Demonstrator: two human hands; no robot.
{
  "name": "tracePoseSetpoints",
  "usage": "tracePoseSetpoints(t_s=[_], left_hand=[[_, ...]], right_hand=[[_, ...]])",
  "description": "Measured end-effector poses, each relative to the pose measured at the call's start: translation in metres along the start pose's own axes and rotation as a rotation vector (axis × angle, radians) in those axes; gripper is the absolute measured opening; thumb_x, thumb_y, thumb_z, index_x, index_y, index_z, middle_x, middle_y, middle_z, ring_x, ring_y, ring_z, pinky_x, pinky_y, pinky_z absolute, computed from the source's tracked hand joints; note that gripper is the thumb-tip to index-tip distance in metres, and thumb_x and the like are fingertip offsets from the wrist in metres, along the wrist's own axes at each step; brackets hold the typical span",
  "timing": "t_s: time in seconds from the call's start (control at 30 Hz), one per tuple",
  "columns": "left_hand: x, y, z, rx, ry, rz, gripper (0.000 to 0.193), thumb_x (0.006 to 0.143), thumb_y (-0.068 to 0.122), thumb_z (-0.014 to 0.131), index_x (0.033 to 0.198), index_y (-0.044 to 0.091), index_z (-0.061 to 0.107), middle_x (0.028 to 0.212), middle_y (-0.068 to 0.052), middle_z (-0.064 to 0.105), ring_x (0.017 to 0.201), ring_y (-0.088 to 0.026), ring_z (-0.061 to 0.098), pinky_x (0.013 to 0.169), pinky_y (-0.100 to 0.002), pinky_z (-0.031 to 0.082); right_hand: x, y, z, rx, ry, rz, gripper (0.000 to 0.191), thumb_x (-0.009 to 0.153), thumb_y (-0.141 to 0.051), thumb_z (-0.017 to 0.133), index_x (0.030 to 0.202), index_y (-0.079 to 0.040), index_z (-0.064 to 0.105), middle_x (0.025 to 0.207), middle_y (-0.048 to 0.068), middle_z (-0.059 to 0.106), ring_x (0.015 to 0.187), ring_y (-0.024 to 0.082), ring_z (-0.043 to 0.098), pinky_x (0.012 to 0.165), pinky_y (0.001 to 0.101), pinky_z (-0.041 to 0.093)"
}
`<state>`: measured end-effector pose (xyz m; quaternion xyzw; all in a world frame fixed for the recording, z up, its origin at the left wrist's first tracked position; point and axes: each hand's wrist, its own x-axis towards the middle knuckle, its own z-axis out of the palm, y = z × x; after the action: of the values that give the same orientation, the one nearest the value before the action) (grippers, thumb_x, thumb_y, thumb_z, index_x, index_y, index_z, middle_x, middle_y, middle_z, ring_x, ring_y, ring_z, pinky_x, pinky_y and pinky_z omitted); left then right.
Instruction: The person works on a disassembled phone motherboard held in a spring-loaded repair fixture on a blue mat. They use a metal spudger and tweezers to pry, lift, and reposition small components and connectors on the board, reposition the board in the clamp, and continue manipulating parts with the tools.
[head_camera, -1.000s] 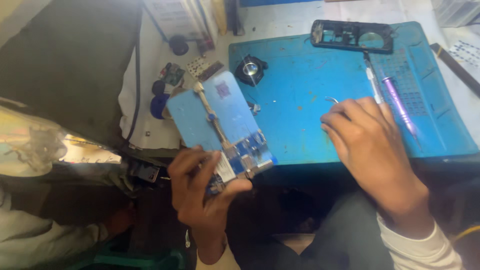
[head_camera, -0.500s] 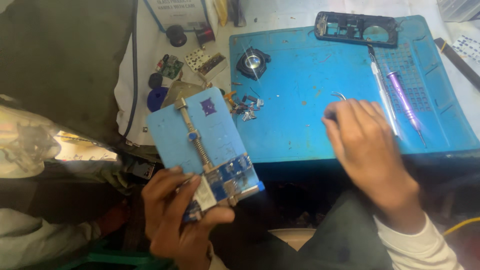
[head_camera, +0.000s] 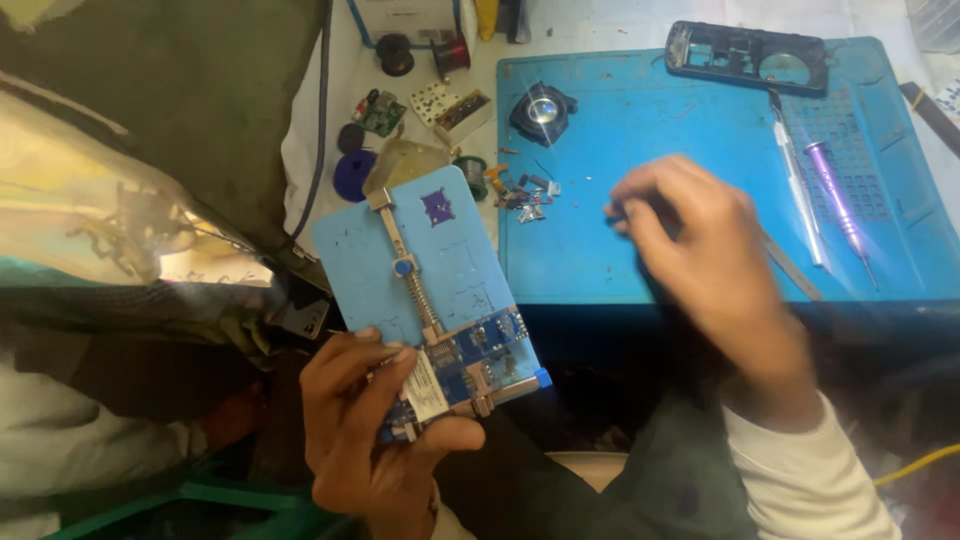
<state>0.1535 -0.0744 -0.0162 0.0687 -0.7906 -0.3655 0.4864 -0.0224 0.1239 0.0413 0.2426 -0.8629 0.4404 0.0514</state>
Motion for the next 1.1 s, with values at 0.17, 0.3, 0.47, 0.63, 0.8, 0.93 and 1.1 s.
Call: tracePoseSetpoints(t_s=[0.17,0.3,0.47,0.63,0.8,0.93,1.1], left_hand=[[0.004,0.000,0.013,-0.096,-0.064,-0.053,0.060,0.076,0.052,0.077,0.116,0.007,0.072,0.117,-0.008,0.066,0.118,-0.030,0.066,0.095,-0.041,0.061],[0.006,0.002,0.018,-0.126,-0.111,-0.050,0.061,0.073,0.048,0.081,0.117,0.007,0.071,0.117,-0.008,0.066,0.120,-0.031,0.065,0.097,-0.041,0.059],[0.007,-0.003,0.016,-0.128,-0.090,-0.041,0.060,0.073,0.046,0.081,0.116,0.005,0.071,0.116,-0.010,0.065,0.119,-0.032,0.065,0.096,-0.041,0.059],[0.003,-0.007,0.032,-0.173,-0.049,0.020,0.059,0.078,0.046,0.082,0.118,0.005,0.069,0.119,-0.011,0.064,0.117,-0.032,0.064,0.095,-0.040,0.059],[-0.002,-0.010,0.032,-0.144,-0.029,-0.008,0.062,0.082,0.055,0.073,0.119,0.005,0.071,0.120,-0.010,0.065,0.117,-0.032,0.066,0.097,-0.042,0.059],[-0.003,-0.011,0.035,-0.108,0.020,0.030,0.062,0.085,0.058,0.070,0.118,0.006,0.070,0.119,-0.010,0.064,0.116,-0.032,0.067,0.099,-0.043,0.058],[0.003,0.002,0.039,-0.106,0.023,0.059,0.063,0.085,0.058,0.070,0.118,0.005,0.068,0.119,-0.011,0.065,0.116,-0.033,0.066,0.101,-0.044,0.056]], right_hand=[[-0.029,-0.016,0.023,-0.371,-0.063,-0.344,0.047,0.094,-0.017,0.062,0.132,0.009,0.054,0.141,0.033,0.055,0.133,0.046,0.052,0.112,0.0496,0.038],[-0.030,-0.011,0.047,-0.147,-0.117,-0.292,0.057,0.101,-0.011,0.054,0.151,0.014,0.039,0.157,0.035,0.041,0.148,0.048,0.036,0.124,0.0495,0.024],[-0.013,-0.004,0.035,-0.334,0.011,-0.125,0.046,0.105,-0.022,0.055,0.141,0.006,0.049,0.150,0.031,0.050,0.144,0.044,0.046,0.123,0.0502,0.030],[-0.014,0.001,0.063,-0.239,0.034,-0.161,0.046,0.106,-0.021,0.053,0.142,0.006,0.051,0.145,0.032,0.055,0.139,0.044,0.052,0.119,0.0481,0.035],[-0.019,0.005,0.038,0.052,0.132,-0.022,0.048,0.107,-0.018,0.051,0.147,0.008,0.045,0.148,0.031,0.053,0.142,0.043,0.051,0.117,0.0452,0.039],[-0.023,-0.014,0.053,0.033,0.077,-0.053,0.054,0.101,-0.010,0.054,0.149,0.010,0.038,0.150,0.033,0.048,0.142,0.046,0.045,0.117,0.0449,0.034],[-0.036,-0.002,0.032,0.388,0.226,-0.020,0.043,0.105,0.001,0.051,0.148,0.006,0.046,0.149,0.027,0.050,0.145,0.032,0.055,0.120,0.0376,0.042]])
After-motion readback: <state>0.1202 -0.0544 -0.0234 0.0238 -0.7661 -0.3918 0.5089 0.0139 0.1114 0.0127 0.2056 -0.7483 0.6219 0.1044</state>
